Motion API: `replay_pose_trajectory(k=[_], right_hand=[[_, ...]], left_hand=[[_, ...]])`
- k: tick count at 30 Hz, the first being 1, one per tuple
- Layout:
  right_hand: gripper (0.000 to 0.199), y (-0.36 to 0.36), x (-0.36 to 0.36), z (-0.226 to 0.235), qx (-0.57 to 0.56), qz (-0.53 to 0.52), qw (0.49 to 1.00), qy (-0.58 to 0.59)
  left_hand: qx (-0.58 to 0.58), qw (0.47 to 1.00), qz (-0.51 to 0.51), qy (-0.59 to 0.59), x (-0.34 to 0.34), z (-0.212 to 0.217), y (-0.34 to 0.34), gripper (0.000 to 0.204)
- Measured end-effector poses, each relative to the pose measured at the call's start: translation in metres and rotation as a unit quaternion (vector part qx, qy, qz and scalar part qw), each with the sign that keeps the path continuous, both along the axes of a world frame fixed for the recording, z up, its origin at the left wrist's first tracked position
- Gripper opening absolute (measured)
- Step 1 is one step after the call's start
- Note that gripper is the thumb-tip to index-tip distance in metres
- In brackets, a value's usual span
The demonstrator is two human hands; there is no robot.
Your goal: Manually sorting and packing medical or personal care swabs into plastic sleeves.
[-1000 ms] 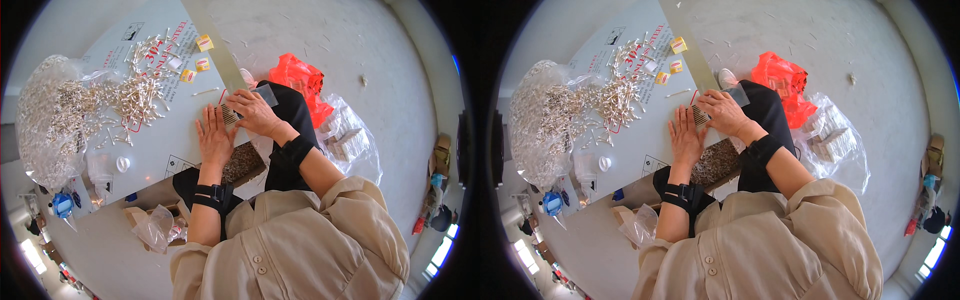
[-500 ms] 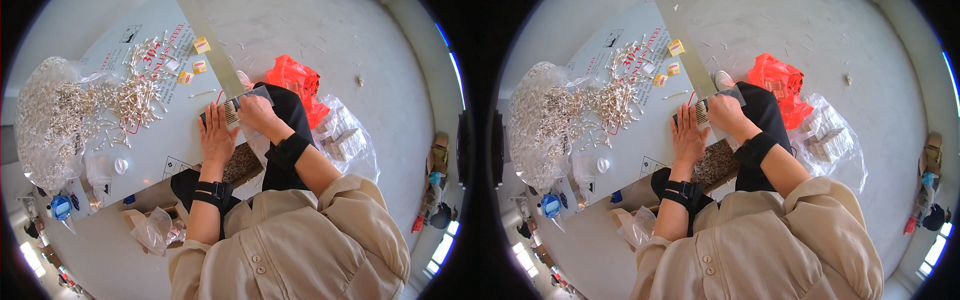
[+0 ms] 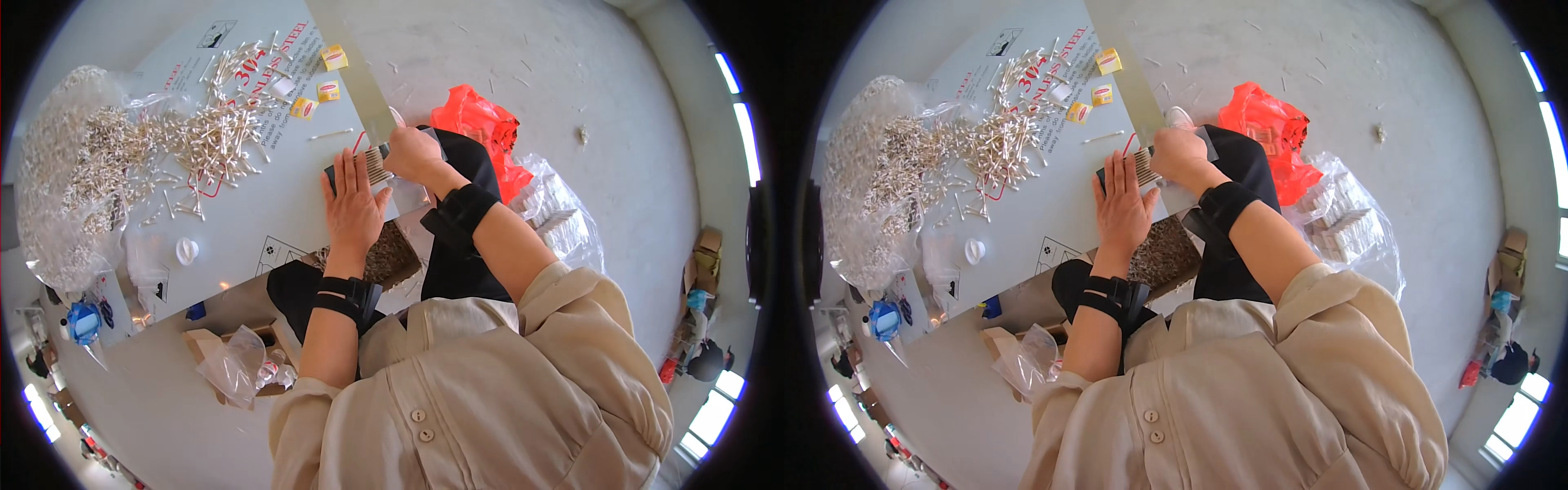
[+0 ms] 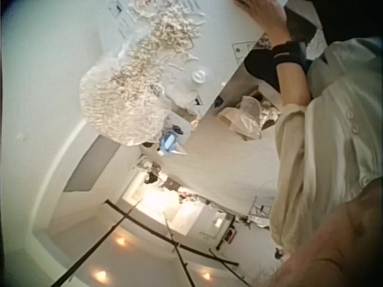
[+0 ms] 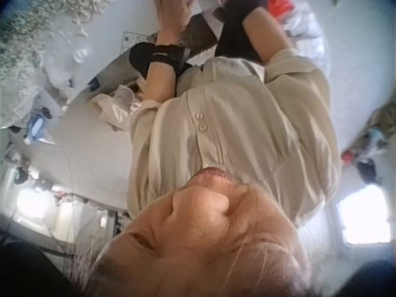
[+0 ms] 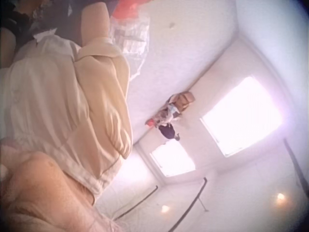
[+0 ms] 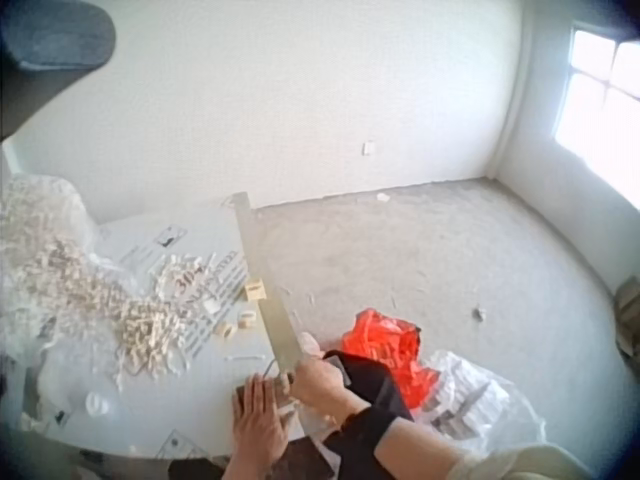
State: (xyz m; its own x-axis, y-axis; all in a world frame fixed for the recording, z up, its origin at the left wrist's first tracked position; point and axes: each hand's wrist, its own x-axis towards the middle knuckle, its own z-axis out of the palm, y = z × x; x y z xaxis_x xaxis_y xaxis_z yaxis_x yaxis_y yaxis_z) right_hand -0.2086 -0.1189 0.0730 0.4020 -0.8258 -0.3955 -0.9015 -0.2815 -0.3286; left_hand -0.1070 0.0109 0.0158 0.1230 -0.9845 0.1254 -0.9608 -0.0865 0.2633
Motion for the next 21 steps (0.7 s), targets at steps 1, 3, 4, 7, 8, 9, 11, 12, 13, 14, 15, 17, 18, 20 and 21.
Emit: replay_pose_trajectory(k=[1, 3, 4, 7, 8, 9, 11, 12, 13, 14, 15, 17, 18, 20, 21], right_hand=[[0.030, -0.001, -0.001, -0.002, 0.000, 0.000, 1.000, 0.001], [0.034, -0.003, -0.004, -0.006, 0.006, -0.020, 1.000, -0.008], [0.034, -0.003, -0.004, -0.007, 0.006, -0.019, 1.000, -0.008], [0.035, -0.002, -0.004, -0.007, 0.009, -0.027, 0.999, -0.023], [0.034, -0.002, -0.004, -0.007, 0.014, -0.026, 0.999, -0.024], [0.034, -0.003, -0.004, -0.007, 0.018, -0.026, 0.999, -0.026], [0.034, -0.002, -0.006, -0.010, 0.007, -0.025, 0.999, -0.032], [0.034, -0.001, -0.007, -0.011, -0.005, -0.025, 0.999, -0.038], [0.034, 0.000, -0.007, -0.009, -0.005, -0.024, 0.999, -0.038], [0.033, 0.001, -0.008, -0.007, 0.004, -0.027, 0.999, -0.042], [0.032, 0.002, -0.007, -0.006, 0.013, -0.031, 0.998, -0.046], [0.031, 0.003, -0.009, -0.005, 0.009, -0.029, 0.998, -0.047], [0.030, 0.003, -0.009, -0.004, 0.005, -0.027, 0.998, -0.048], [0.029, 0.006, -0.010, -0.006, -0.005, -0.032, 0.998, -0.059], [0.029, 0.006, -0.009, -0.007, -0.015, -0.037, 0.997, -0.069]], left_hand=[[0.005, 1.000, 0.005, 0.003, -0.002, 0.001, 0.000, 0.074], [0.009, 1.000, 0.013, 0.012, -0.006, 0.003, -0.003, 0.074], [0.013, 1.000, 0.021, 0.019, -0.007, 0.001, -0.004, 0.075], [-0.008, 0.999, 0.030, 0.013, -0.010, -0.002, -0.004, 0.076], [-0.008, 0.999, 0.030, 0.013, -0.010, -0.002, -0.005, 0.076], [-0.005, 0.999, 0.030, 0.015, -0.010, -0.003, -0.005, 0.075], [-0.002, 0.999, 0.029, 0.016, -0.011, -0.002, -0.005, 0.075], [-0.003, 1.000, 0.024, 0.012, -0.012, -0.002, -0.004, 0.076], [-0.004, 1.000, 0.020, 0.007, -0.013, -0.002, -0.003, 0.077], [-0.005, 1.000, 0.022, 0.006, -0.013, -0.002, -0.003, 0.077], [-0.004, 1.000, 0.021, 0.006, -0.013, -0.002, -0.002, 0.077], [-0.003, 1.000, 0.020, 0.007, -0.014, -0.001, -0.002, 0.078], [0.000, 1.000, 0.018, 0.015, -0.013, -0.001, -0.002, 0.078], [0.003, 1.000, 0.017, 0.023, -0.013, 0.000, -0.001, 0.079], [0.016, 0.999, 0.014, 0.027, -0.013, 0.000, -0.001, 0.078]])
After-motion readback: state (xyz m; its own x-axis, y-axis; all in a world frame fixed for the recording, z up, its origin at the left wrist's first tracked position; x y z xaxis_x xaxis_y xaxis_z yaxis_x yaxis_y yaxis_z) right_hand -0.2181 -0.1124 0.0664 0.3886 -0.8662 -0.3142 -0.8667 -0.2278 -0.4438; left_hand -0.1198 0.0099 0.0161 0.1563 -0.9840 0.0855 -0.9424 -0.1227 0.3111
